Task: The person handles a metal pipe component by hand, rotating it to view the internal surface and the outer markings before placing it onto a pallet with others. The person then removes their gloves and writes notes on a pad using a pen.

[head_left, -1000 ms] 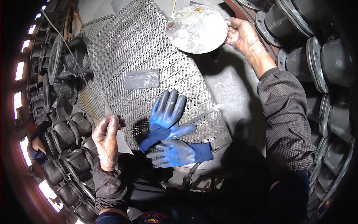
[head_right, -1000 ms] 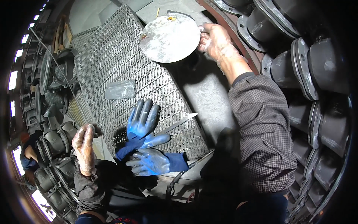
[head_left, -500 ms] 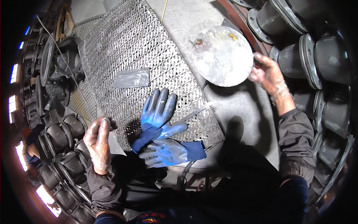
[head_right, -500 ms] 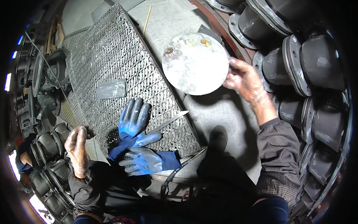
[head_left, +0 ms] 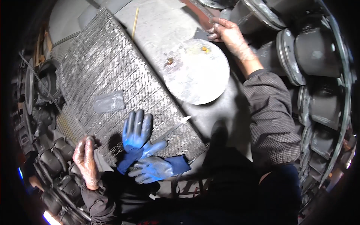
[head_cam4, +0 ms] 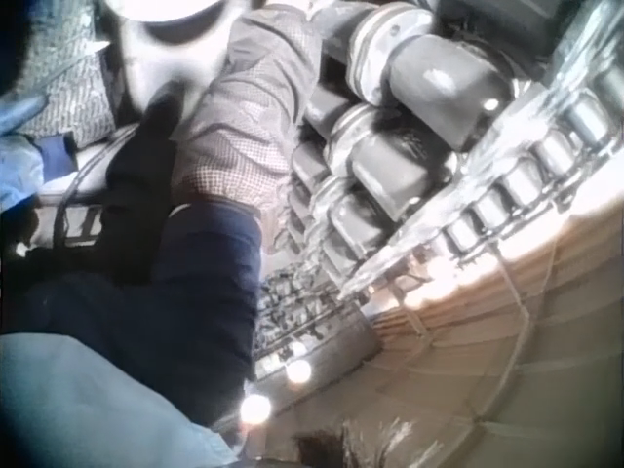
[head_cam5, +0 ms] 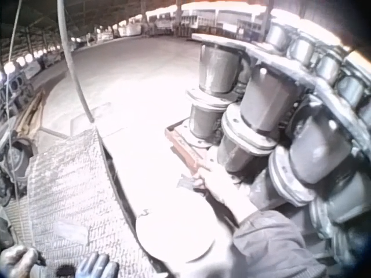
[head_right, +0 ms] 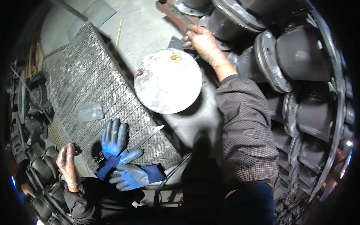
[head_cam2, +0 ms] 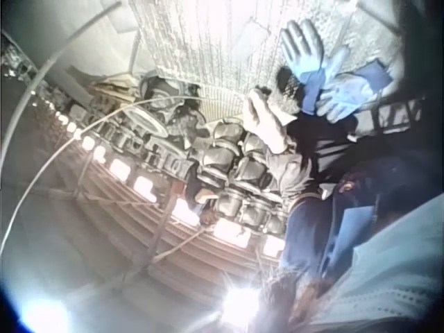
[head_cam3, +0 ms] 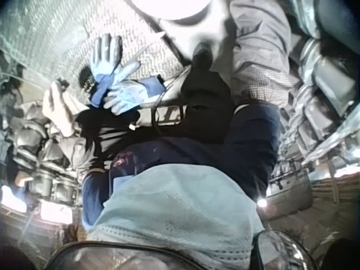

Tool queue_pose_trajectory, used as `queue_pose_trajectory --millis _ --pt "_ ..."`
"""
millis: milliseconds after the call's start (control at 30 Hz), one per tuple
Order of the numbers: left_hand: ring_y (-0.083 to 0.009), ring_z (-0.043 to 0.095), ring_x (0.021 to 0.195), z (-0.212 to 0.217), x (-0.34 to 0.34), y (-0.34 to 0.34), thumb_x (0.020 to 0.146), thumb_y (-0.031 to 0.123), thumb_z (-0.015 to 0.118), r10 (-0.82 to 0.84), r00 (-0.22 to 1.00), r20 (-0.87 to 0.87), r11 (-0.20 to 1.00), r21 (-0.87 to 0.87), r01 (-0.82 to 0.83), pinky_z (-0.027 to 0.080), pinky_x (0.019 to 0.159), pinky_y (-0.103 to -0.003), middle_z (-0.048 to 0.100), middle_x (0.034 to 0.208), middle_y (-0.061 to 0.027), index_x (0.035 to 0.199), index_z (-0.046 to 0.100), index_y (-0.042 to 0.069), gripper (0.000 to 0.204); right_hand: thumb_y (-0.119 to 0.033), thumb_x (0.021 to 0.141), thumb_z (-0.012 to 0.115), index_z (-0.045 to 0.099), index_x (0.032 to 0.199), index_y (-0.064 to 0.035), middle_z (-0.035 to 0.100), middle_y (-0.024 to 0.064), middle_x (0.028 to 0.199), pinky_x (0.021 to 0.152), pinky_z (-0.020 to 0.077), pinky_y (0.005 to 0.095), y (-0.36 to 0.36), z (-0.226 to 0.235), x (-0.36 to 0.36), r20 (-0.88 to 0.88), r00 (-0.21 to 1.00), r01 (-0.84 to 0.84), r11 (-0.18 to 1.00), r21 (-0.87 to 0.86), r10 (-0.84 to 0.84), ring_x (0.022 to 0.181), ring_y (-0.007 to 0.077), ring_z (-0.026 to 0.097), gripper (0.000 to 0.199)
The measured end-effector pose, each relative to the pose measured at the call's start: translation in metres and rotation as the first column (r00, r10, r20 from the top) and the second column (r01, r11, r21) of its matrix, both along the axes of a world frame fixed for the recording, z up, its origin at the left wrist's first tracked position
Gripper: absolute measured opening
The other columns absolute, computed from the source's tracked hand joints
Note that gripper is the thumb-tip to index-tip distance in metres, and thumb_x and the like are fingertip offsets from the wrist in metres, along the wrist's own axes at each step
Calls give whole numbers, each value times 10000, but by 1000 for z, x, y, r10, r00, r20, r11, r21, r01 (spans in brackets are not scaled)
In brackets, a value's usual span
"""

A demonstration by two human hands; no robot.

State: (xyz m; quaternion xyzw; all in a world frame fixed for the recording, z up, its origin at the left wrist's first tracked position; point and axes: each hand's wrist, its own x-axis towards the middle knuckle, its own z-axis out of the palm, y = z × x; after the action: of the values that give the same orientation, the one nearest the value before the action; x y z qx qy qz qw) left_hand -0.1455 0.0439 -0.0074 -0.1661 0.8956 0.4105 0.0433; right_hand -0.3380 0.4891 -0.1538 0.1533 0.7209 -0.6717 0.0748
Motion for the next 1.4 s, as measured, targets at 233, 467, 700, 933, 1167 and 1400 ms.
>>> queue_pose_trajectory --millis 233,467,700,933,1167,1400 --pt "-136 550 746 3 -10 9 872 137 588 -2 997 80 994 -110 11 437 702 -260 643 807 -82 901 641 -45 192 -449 867 516 513 1235 -30 510 190 1261 1008 334 351 -6 -15 -9 -72 969 -176 865 470 236 1190 301 469 558" --pt "-138 557 755 4 -14 13 876 142 591 119 988 99 992 21 -122 443 717 -262 646 823 -85 911 639 -48 200 -175 850 602 655 961 10 663 53 839 693 497 233 27 8 1 165 946 -268 960 -76 278 729 106 608 222" --pt "-138 569 756 7 -7 9 880 144 585 124 986 108 992 14 -126 451 727 -256 646 819 -82 916 642 -43 199 -244 730 705 618 950 79 650 88 844 702 464 260 12 -6 14 147 883 -469 850 240 445 769 116 568 400" --pt "-132 561 757 10 -6 12 871 139 600 152 981 117 988 -7 -153 447 714 -248 644 820 -78 927 646 -38 191 -286 756 660 601 1037 29 595 236 1069 894 423 365 1 -7 24 -53 924 -313 827 467 379 1033 326 570 427" --pt "-131 544 743 13 -8 10 870 113 595 100 990 102 995 -6 -100 433 696 -245 631 811 -71 917 640 -35 162 -311 919 493 552 1087 31 618 115 990 828 431 287 8 -39 24 153 955 -294 744 600 255 921 169 559 385" --pt "-131 545 743 11 -10 12 873 111 591 100 990 101 995 -15 -99 434 695 -247 630 807 -74 915 639 -34 159 -279 873 613 534 1111 109 613 82 947 755 450 257 -8 -20 39 152 985 -44 966 -254 85 844 124 548 462"
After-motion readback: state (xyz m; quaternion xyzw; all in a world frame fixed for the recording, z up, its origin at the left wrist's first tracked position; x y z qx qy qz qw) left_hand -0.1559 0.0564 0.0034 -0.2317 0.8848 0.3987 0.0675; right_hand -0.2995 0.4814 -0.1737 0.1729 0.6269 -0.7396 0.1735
